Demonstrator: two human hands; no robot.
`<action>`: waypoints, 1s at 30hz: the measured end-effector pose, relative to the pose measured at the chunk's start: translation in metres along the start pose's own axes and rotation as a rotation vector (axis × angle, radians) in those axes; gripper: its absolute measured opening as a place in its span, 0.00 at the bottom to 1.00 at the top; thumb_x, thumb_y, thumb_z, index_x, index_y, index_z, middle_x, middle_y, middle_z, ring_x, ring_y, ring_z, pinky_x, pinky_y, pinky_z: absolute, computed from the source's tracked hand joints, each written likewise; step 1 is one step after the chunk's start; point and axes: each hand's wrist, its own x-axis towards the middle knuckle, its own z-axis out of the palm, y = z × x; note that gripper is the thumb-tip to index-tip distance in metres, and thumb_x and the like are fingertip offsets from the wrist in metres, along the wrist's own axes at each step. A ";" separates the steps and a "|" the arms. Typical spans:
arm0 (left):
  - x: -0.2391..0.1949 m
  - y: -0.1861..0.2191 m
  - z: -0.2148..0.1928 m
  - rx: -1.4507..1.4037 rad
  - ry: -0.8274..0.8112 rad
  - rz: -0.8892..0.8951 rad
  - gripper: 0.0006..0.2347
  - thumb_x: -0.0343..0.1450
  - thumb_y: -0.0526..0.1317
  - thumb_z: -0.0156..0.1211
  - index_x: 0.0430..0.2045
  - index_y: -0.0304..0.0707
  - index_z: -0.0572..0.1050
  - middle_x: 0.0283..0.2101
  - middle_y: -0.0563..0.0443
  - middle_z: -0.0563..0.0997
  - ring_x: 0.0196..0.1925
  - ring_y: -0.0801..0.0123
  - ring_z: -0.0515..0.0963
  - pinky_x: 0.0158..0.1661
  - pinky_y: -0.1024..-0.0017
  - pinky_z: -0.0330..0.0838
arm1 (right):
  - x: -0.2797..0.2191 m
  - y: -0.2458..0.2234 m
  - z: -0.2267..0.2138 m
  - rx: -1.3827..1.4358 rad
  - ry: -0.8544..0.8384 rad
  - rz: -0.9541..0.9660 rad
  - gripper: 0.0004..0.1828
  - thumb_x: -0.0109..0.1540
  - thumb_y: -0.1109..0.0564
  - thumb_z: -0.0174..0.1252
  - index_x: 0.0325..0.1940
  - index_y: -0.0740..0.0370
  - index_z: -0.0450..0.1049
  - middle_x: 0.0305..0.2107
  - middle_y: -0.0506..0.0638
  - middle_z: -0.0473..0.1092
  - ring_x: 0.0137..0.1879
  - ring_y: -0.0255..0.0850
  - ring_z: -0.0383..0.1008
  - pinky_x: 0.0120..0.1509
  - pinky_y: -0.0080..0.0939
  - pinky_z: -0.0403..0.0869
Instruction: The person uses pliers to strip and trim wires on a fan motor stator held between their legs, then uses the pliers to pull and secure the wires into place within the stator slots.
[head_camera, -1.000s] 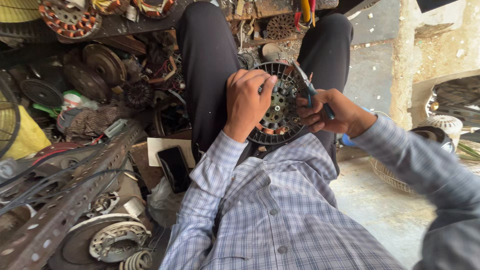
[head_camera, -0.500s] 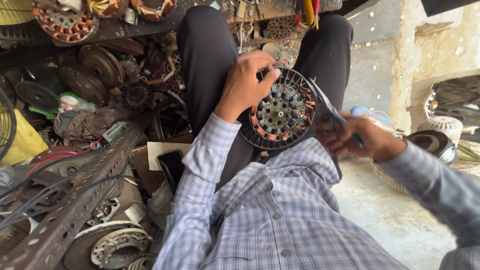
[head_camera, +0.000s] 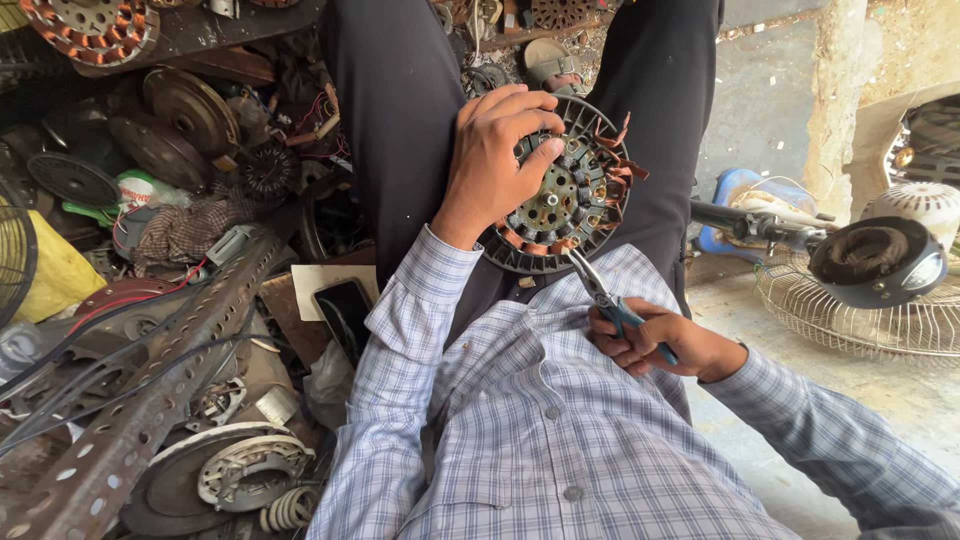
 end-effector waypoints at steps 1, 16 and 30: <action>0.000 0.000 0.002 0.008 0.004 -0.007 0.05 0.70 0.41 0.67 0.33 0.40 0.83 0.50 0.54 0.83 0.62 0.53 0.74 0.64 0.51 0.59 | 0.002 0.002 -0.002 0.002 -0.008 -0.008 0.19 0.47 0.63 0.48 0.43 0.61 0.62 0.27 0.44 0.56 0.28 0.31 0.54 0.28 0.33 0.57; -0.017 0.000 0.012 0.041 0.133 -0.134 0.07 0.71 0.40 0.64 0.34 0.37 0.85 0.41 0.49 0.87 0.63 0.53 0.77 0.72 0.44 0.47 | -0.002 -0.008 0.000 0.313 -0.168 0.035 0.18 0.47 0.61 0.50 0.41 0.59 0.60 0.27 0.44 0.56 0.27 0.29 0.52 0.25 0.29 0.51; -0.020 -0.002 0.018 0.045 0.177 -0.168 0.07 0.71 0.40 0.64 0.33 0.37 0.85 0.41 0.48 0.87 0.62 0.52 0.76 0.71 0.43 0.48 | -0.001 0.002 -0.006 0.182 -0.102 -0.004 0.18 0.49 0.64 0.49 0.44 0.61 0.61 0.28 0.45 0.56 0.28 0.31 0.53 0.25 0.30 0.51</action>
